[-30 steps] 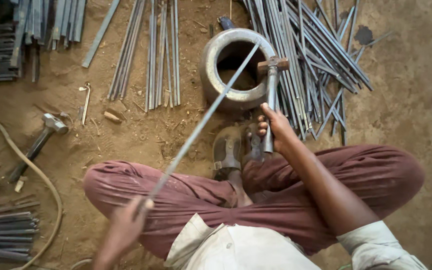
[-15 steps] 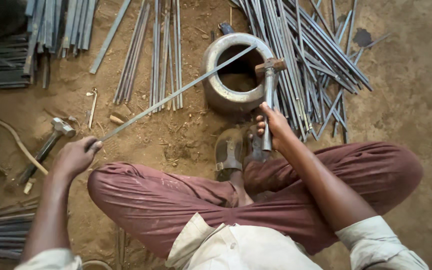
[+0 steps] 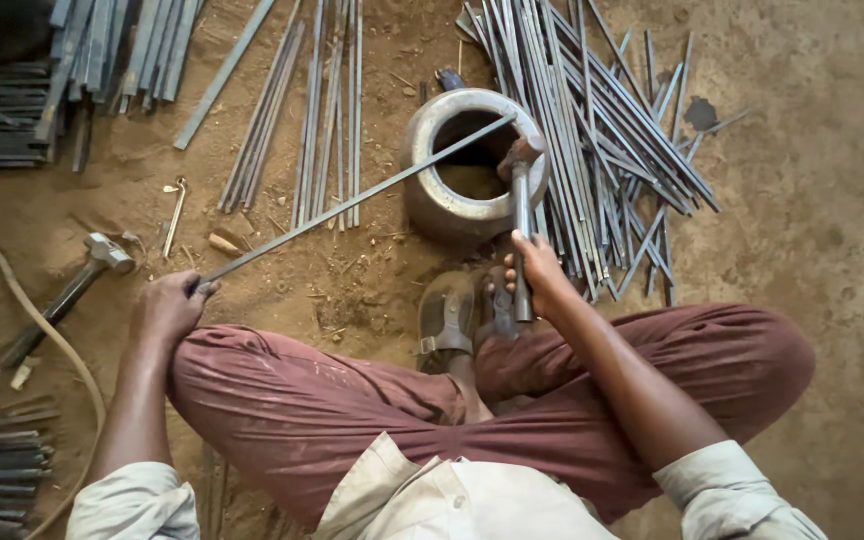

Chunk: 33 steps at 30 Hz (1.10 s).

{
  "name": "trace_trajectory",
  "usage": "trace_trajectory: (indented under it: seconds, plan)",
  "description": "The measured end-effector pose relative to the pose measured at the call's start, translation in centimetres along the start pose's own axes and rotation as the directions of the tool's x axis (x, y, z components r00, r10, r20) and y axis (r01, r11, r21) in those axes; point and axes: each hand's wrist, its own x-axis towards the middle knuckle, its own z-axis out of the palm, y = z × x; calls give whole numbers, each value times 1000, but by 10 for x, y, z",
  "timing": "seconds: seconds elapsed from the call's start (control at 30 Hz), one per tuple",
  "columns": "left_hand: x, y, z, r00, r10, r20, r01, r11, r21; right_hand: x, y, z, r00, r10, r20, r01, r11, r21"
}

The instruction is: The person sits on the floor and repeatedly sharpens the ends of long metal rods using a hammer and a cylindrical metal anvil. They pick up rods from a pile, strike the ends against the anvil to create a point, and place the finished rods into a separate pile.

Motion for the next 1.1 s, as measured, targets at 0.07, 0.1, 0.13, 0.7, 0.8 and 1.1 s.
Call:
trace_trajectory:
  seconds: [0.07, 0.1, 0.13, 0.7, 0.8, 1.1]
  plan:
    - [-1, -1, 2, 999, 11, -44, -13, 999, -43, 3, 2, -3, 998, 38, 39, -38, 999, -6]
    - [1, -2, 6, 998, 31, -59, -33, 999, -36, 3, 4, -6, 997, 58, 54, -57, 998, -9]
    - [2, -3, 10, 996, 51, -74, -54, 998, -29, 4, 5, -9, 996, 61, 65, -60, 998, -14]
    - [-5, 3, 2, 965, 176, -193, -141, 973, 182, -72, -76, -6, 751, -659, 40, 637, 708, -307]
    - [-2, 2, 8, 967, 163, -197, -131, 977, 166, -72, -106, -2, 504, -859, 93, 841, 462, -282]
    - [5, -12, 23, 957, 191, -219, -161, 976, 145, -3, -71, -11, 396, -904, 163, 623, 135, -770]
